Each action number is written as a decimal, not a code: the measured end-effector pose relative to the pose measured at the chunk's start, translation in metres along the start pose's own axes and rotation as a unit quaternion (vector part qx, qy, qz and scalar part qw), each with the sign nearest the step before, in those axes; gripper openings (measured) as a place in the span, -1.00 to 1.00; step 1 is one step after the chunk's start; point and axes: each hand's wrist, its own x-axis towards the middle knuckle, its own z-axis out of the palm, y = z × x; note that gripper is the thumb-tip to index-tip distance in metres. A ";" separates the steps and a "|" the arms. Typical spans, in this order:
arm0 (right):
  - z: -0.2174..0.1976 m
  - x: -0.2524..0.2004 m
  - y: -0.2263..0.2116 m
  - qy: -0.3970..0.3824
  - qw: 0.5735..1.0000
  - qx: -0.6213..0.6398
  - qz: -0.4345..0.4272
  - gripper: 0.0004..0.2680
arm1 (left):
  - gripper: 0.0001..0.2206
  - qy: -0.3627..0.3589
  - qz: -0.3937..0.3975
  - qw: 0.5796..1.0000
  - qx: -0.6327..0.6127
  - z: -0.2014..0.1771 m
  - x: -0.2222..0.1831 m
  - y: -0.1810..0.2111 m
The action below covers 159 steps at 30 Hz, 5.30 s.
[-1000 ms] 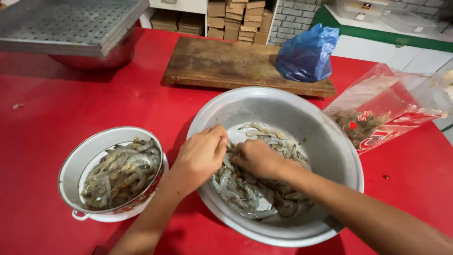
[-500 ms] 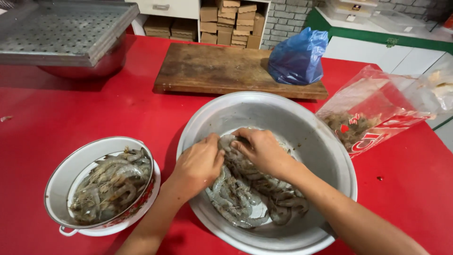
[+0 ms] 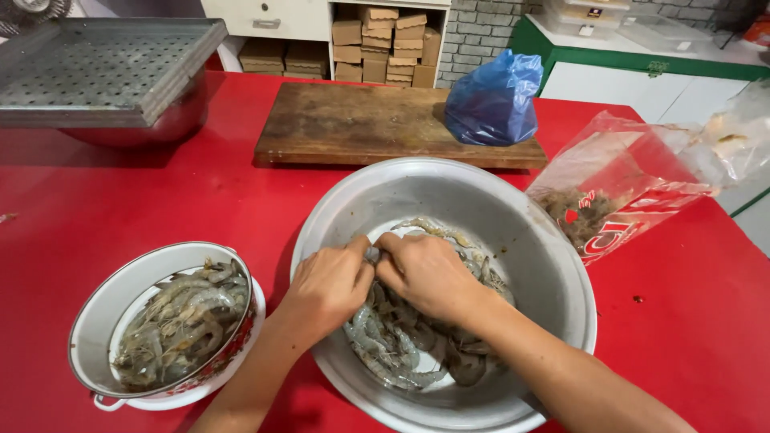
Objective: Peeling raw shrimp and placing the cleaned meat into a separate bowl
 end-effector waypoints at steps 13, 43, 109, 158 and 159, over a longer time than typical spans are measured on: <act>0.002 0.009 0.012 -0.013 0.937 0.328 0.118 -0.87 | -0.83 0.075 0.034 0.996 0.016 0.012 -0.002 -0.003; 0.023 0.010 0.021 0.007 0.931 0.356 0.074 -0.89 | -0.85 0.140 0.054 0.989 -0.011 0.023 0.002 -0.009; -0.008 0.009 0.009 0.077 0.836 0.507 0.196 -0.87 | -0.81 0.167 -0.004 0.940 -0.297 0.009 0.010 -0.017; 0.007 0.007 0.007 0.052 0.981 -0.075 -0.174 -0.91 | -0.68 -0.055 0.007 0.989 -0.140 0.013 -0.001 -0.012; 0.001 0.006 0.002 0.033 0.983 -0.066 -0.170 -0.92 | -0.70 -0.048 0.004 0.989 -0.143 0.013 -0.002 -0.010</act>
